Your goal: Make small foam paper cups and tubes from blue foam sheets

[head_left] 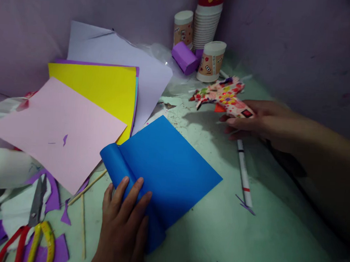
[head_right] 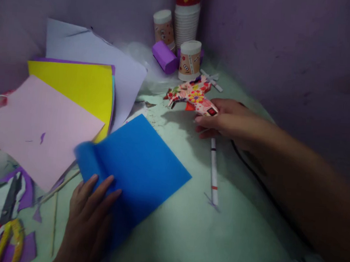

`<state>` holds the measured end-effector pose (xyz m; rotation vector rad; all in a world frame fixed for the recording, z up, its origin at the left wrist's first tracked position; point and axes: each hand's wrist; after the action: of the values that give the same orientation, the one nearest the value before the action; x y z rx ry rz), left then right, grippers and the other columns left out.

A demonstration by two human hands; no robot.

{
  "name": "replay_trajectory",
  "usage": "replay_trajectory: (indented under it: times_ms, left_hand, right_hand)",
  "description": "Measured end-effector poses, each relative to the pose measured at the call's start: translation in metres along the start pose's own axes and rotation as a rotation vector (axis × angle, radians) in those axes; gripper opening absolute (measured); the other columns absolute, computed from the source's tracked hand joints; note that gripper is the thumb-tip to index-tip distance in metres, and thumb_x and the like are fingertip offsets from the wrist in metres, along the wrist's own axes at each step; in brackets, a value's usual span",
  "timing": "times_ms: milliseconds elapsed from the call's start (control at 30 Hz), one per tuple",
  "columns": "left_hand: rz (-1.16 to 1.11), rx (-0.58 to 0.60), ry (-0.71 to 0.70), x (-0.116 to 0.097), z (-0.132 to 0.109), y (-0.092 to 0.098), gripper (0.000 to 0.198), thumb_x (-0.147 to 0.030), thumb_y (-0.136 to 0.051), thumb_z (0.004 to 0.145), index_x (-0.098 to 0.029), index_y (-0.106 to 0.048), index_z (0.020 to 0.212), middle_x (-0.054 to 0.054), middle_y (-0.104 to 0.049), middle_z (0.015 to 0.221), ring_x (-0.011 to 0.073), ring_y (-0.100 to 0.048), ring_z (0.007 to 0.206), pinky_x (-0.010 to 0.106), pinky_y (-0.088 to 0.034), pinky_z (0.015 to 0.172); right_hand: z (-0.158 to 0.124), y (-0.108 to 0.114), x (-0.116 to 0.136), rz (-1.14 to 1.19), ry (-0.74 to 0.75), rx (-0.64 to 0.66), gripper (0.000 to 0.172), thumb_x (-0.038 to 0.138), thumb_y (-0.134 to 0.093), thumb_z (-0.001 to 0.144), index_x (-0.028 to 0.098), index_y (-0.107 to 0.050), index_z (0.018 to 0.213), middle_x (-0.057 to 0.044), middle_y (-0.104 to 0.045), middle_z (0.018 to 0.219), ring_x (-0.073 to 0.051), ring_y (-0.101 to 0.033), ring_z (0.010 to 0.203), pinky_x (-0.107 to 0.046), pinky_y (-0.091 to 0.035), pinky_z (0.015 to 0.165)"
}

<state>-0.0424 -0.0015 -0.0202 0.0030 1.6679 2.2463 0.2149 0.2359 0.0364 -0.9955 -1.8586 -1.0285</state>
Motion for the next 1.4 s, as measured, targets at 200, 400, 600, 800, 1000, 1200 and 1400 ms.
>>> replay_trajectory:
  times_ms: [200, 400, 600, 800, 1000, 1200, 1400]
  left_hand:
    - [0.071, 0.060, -0.091, 0.005, 0.000, 0.002, 0.042, -0.011, -0.048, 0.084, -0.011, -0.050, 0.126, 0.019, -0.048, 0.138, 0.0332, -0.019, 0.143, 0.053, -0.013, 0.115]
    - [0.053, 0.077, -0.057, 0.006, -0.001, 0.001, 0.058, -0.010, -0.049, 0.083, -0.012, -0.037, 0.139, 0.017, -0.036, 0.148, 0.0304, -0.018, 0.143, 0.051, -0.011, 0.116]
    - [0.031, 0.092, 0.027, 0.001, 0.001, 0.001, 0.067, -0.012, -0.047, 0.086, -0.016, -0.021, 0.148, 0.015, -0.028, 0.153, 0.0269, -0.015, 0.144, 0.051, -0.011, 0.116]
    - [0.043, 0.086, 0.003, 0.003, 0.001, 0.001, 0.070, -0.011, -0.047, 0.086, -0.018, -0.017, 0.149, 0.013, -0.025, 0.155, 0.0259, -0.015, 0.145, 0.050, -0.010, 0.117]
    - [0.049, 0.070, 0.011, 0.004, 0.000, 0.000, 0.070, -0.012, -0.048, 0.086, -0.021, -0.019, 0.149, 0.011, -0.027, 0.155, 0.0278, -0.020, 0.144, 0.052, -0.014, 0.116]
    - [0.046, 0.078, -0.010, 0.003, 0.003, 0.000, 0.070, -0.010, -0.046, 0.086, -0.018, -0.018, 0.149, 0.011, -0.023, 0.156, 0.0248, -0.014, 0.145, 0.046, -0.008, 0.118]
    - [0.031, 0.076, -0.008, 0.002, 0.003, 0.002, 0.071, -0.009, -0.047, 0.085, -0.018, -0.018, 0.149, 0.012, -0.024, 0.156, 0.0252, -0.015, 0.145, 0.047, -0.008, 0.118]
  right_hand:
    - [-0.062, -0.005, -0.007, 0.348, 0.025, 0.147, 0.040, 0.034, -0.077, 0.068, 0.027, -0.063, 0.106, 0.002, -0.060, 0.067, -0.013, -0.056, 0.057, -0.018, -0.040, 0.040]
    - [-0.074, -0.035, -0.039, 0.528, -0.004, 0.353, 0.064, 0.032, -0.075, 0.072, 0.029, -0.050, 0.130, 0.003, -0.062, 0.078, -0.011, -0.056, 0.061, -0.019, -0.048, 0.053]
    - [-0.080, -0.043, -0.052, 0.364, 0.025, 0.510, 0.055, 0.029, -0.070, 0.078, 0.023, -0.052, 0.130, -0.006, -0.063, 0.113, -0.018, -0.061, 0.095, -0.026, -0.051, 0.079]
    - [-0.088, -0.042, -0.057, 0.530, -0.052, 0.571, 0.052, 0.037, -0.065, 0.084, 0.020, -0.049, 0.130, -0.003, -0.064, 0.086, -0.012, -0.058, 0.066, -0.024, -0.050, 0.065]
    - [-0.089, -0.047, -0.052, 0.769, -0.202, 0.668, 0.031, 0.031, -0.070, 0.078, 0.014, -0.058, 0.102, 0.000, -0.057, 0.068, -0.009, -0.050, 0.056, -0.020, -0.044, 0.053]
    - [-0.086, -0.057, -0.041, 0.913, -0.283, 0.715, 0.021, 0.026, -0.071, 0.071, 0.014, -0.057, 0.081, 0.006, -0.043, 0.053, -0.004, -0.030, 0.043, -0.014, -0.026, 0.037]
    - [-0.080, -0.057, -0.036, 0.767, -0.128, 0.621, 0.022, 0.030, -0.075, 0.068, 0.018, -0.059, 0.078, 0.003, -0.056, 0.056, -0.008, -0.047, 0.047, -0.019, -0.040, 0.045]
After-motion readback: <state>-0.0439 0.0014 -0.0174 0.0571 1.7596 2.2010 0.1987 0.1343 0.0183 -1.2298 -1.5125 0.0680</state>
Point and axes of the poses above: each hand's wrist, its own z-axis towards the middle knuckle, its own y-axis out of the back of the hand, x = y × z
